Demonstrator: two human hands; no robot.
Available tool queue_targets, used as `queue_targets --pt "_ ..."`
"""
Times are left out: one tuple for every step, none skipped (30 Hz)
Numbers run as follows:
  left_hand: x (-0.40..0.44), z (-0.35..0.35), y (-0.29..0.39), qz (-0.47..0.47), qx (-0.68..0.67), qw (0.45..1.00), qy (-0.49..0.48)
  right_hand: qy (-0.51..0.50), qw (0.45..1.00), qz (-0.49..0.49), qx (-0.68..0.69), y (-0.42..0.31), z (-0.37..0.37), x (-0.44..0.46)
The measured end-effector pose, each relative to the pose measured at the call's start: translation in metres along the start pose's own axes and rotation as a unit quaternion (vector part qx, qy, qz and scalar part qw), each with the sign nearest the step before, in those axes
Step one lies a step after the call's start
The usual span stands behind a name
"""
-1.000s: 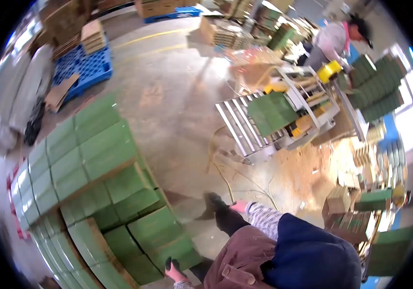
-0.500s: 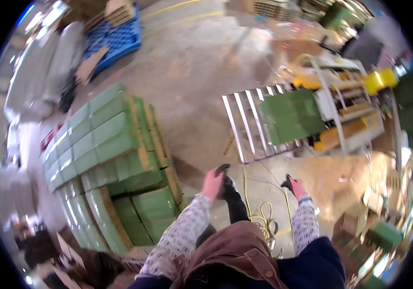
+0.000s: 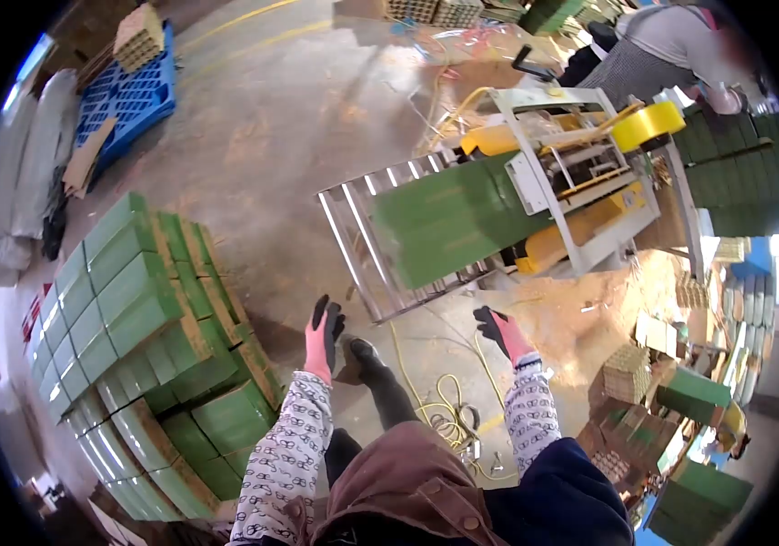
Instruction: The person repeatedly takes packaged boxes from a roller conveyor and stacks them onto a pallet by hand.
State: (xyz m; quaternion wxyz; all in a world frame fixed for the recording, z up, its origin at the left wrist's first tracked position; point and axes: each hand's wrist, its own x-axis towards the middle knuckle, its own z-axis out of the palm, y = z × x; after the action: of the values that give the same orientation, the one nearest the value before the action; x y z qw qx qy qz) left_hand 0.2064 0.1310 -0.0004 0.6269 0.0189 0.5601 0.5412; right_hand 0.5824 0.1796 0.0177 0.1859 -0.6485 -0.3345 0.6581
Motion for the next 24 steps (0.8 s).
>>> queue_targets --pt "0.004 0.004 0.005 0.002 0.029 1.0 -0.01 -0.002 1.0 -0.009 0.007 -0.013 0.0 -0.002" --pt "0.004 0.011 0.012 0.005 0.036 0.999 -0.016 0.002 0.999 -0.002 0.034 -0.025 0.001 -0.003" --pt "0.006 0.016 0.018 0.01 0.044 0.999 -0.019 0.002 0.998 0.006 0.061 -0.035 0.003 -0.002" --pt "0.012 0.017 0.022 0.003 0.057 0.998 -0.033 0.001 0.996 0.014 0.088 -0.045 0.007 0.0" --pt "0.019 0.018 0.026 0.001 0.056 0.998 -0.032 -0.003 0.987 0.024 0.157 -0.055 0.011 0.003" --pt "0.024 0.02 0.031 -0.002 0.055 0.998 -0.03 -0.007 0.974 0.035 0.225 -0.064 0.016 0.008" --pt "0.03 0.021 0.035 -0.006 0.053 0.998 -0.028 -0.01 0.956 0.047 0.291 -0.071 0.019 0.014" --pt "0.035 0.021 0.038 0.001 0.076 0.997 -0.031 0.021 0.943 0.072 0.324 -0.077 0.023 0.025" --pt "0.036 0.023 0.046 0.0 0.103 0.994 -0.029 0.051 0.93 0.097 0.35 -0.089 0.032 0.034" --pt "0.041 0.021 0.049 -0.006 0.105 0.994 -0.028 0.08 0.916 0.121 0.375 -0.102 0.043 0.042" --pt "0.046 0.018 0.053 -0.011 0.106 0.994 -0.026 0.107 0.9 0.144 0.398 -0.109 0.052 0.046" --pt "0.049 0.016 0.057 -0.013 0.098 0.994 -0.05 0.009 0.927 0.08 0.365 -0.08 0.042 0.077" --pt "0.051 0.014 0.062 -0.014 0.089 0.993 -0.073 -0.082 0.94 0.007 0.332 -0.05 0.031 0.108" --pt "0.052 0.01 0.066 -0.015 0.077 0.992 -0.094 -0.095 0.899 0.079 0.42 -0.079 0.055 0.097" --pt "0.054 0.005 0.067 -0.005 0.062 0.993 -0.102 -0.103 0.847 0.152 0.499 -0.097 0.074 0.09" --pt "0.056 -0.003 0.069 0.006 0.045 0.993 -0.107 -0.06 0.899 0.096 0.423 -0.093 0.084 0.091" --pt "0.057 -0.012 0.069 0.019 0.031 0.993 -0.11 -0.055 0.911 0.02 0.409 -0.075 0.083 0.103" --pt "0.068 -0.029 0.054 0.035 0.021 0.997 -0.066 -0.055 0.917 -0.056 0.392 -0.049 0.073 0.123" --pt "0.071 -0.039 0.048 0.03 0.053 0.997 -0.044 -0.063 0.915 -0.051 0.396 -0.054 0.088 0.112" --pt "0.06 -0.046 0.046 0.06 0.056 0.996 -0.03 -0.071 0.913 -0.046 0.4 -0.059 0.103 0.101" --pt "0.048 -0.064 0.04 0.085 0.082 0.993 -0.006 -0.076 0.904 0.05 0.418 -0.076 0.131 0.057" --pt "0.025 -0.087 0.034 0.085 0.038 0.996 -0.002 -0.123 0.902 -0.024 0.414 -0.053 0.143 0.052" --pt "0.012 -0.119 0.011 0.11 0.038 0.993 0.01 -0.127 0.917 -0.027 0.377 -0.06 0.178 0.014" --pt "-0.041 -0.141 0.024 0.092 -0.016 0.996 0.002 -0.135 0.924 0.01 0.357 -0.045 0.198 0.004"
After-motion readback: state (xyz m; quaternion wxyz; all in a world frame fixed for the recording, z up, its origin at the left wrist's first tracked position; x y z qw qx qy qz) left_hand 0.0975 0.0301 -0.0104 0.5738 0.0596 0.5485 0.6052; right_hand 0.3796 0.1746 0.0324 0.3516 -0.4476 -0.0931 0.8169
